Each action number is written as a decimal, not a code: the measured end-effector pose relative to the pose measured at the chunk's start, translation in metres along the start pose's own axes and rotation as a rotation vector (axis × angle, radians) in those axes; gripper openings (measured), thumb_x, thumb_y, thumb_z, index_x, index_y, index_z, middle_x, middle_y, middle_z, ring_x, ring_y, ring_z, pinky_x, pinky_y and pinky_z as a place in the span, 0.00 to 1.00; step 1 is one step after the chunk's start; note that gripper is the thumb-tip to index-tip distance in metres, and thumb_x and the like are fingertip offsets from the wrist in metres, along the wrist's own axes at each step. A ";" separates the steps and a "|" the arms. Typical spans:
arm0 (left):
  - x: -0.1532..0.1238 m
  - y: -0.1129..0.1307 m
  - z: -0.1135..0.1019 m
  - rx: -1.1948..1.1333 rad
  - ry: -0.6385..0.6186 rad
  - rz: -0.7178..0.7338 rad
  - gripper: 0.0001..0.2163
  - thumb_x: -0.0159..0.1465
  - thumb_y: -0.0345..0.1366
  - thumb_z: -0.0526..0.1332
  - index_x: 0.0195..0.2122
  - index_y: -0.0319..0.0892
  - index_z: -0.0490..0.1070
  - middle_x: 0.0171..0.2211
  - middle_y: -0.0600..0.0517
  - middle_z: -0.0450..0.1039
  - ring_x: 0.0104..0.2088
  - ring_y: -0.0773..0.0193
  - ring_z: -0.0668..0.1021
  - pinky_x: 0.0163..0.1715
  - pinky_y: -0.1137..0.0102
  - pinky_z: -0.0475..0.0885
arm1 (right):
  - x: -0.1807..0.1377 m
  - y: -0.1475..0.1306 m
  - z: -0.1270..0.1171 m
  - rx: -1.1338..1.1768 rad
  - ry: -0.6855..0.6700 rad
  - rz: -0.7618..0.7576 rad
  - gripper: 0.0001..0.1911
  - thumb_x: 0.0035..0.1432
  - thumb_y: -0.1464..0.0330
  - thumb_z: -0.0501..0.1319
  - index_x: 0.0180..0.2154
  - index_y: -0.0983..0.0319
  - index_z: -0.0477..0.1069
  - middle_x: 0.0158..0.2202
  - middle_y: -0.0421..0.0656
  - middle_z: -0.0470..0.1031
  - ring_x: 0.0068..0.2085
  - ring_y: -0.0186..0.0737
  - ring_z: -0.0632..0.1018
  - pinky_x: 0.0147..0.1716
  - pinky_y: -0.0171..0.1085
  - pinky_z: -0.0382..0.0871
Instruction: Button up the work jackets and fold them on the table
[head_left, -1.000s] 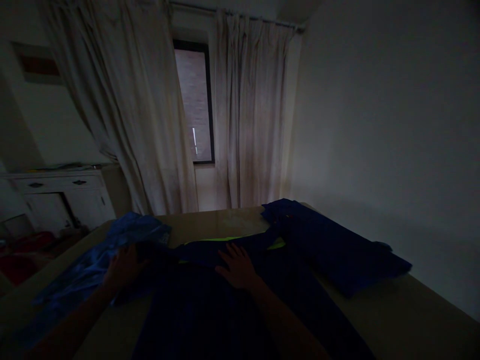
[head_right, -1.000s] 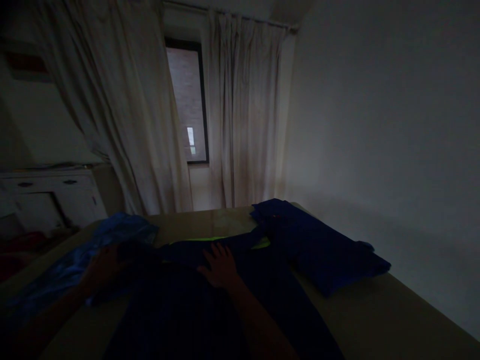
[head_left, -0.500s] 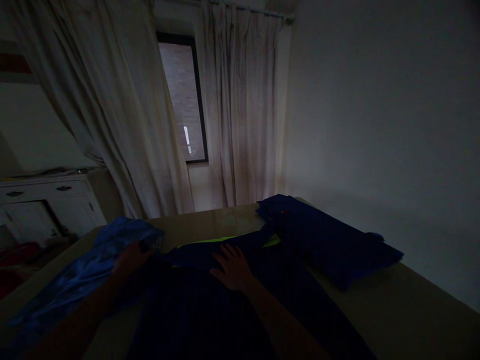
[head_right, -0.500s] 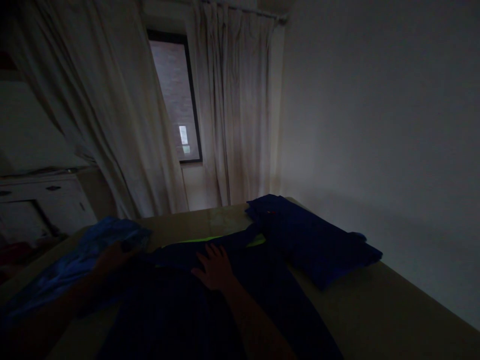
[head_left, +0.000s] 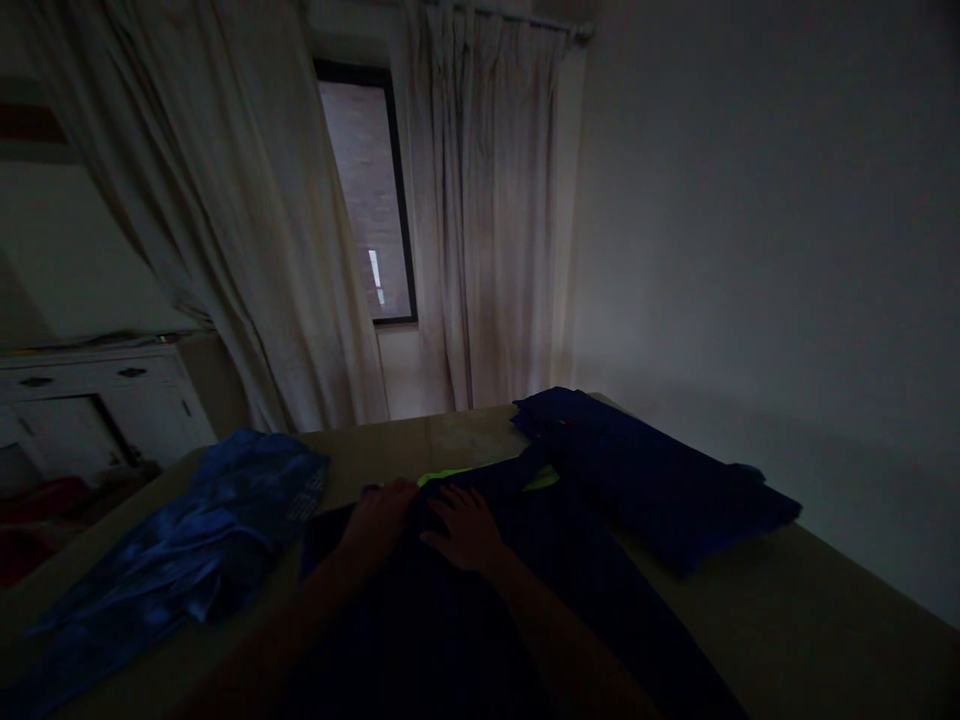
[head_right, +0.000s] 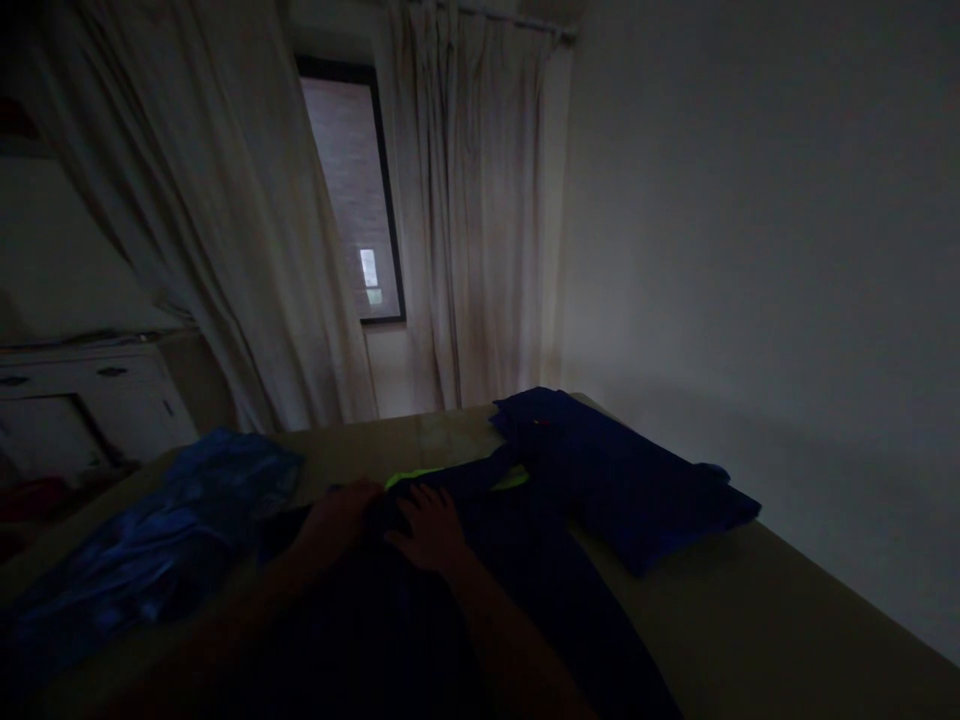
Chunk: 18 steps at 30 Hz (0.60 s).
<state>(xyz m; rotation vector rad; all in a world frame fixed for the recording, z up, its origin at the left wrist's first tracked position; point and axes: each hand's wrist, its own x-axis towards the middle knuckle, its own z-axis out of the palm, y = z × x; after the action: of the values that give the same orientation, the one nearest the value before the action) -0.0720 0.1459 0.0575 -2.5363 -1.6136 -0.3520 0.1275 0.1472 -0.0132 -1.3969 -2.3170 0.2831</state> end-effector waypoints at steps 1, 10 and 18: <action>-0.007 0.012 0.004 0.037 -0.011 -0.003 0.25 0.62 0.21 0.51 0.56 0.45 0.75 0.52 0.46 0.80 0.52 0.53 0.80 0.57 0.58 0.70 | 0.000 0.001 0.001 0.004 0.004 0.000 0.34 0.68 0.42 0.50 0.67 0.51 0.63 0.72 0.47 0.59 0.72 0.52 0.58 0.69 0.58 0.43; -0.039 -0.079 0.017 0.187 0.075 -0.378 0.28 0.68 0.37 0.52 0.67 0.28 0.59 0.67 0.31 0.62 0.65 0.41 0.68 0.61 0.51 0.66 | 0.001 0.003 0.003 0.032 0.010 -0.001 0.35 0.67 0.42 0.53 0.67 0.51 0.64 0.72 0.47 0.60 0.72 0.50 0.58 0.70 0.57 0.42; -0.040 -0.127 0.034 -0.276 0.024 -0.432 0.27 0.62 0.54 0.56 0.54 0.38 0.74 0.52 0.39 0.79 0.56 0.45 0.78 0.57 0.56 0.71 | 0.000 0.000 -0.002 0.053 0.003 0.002 0.35 0.67 0.42 0.53 0.66 0.53 0.65 0.71 0.48 0.61 0.72 0.52 0.58 0.69 0.57 0.42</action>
<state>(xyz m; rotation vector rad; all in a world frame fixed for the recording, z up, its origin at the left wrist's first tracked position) -0.1988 0.1729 0.0107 -2.3209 -2.2382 -0.6843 0.1280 0.1468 -0.0116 -1.3729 -2.2886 0.3400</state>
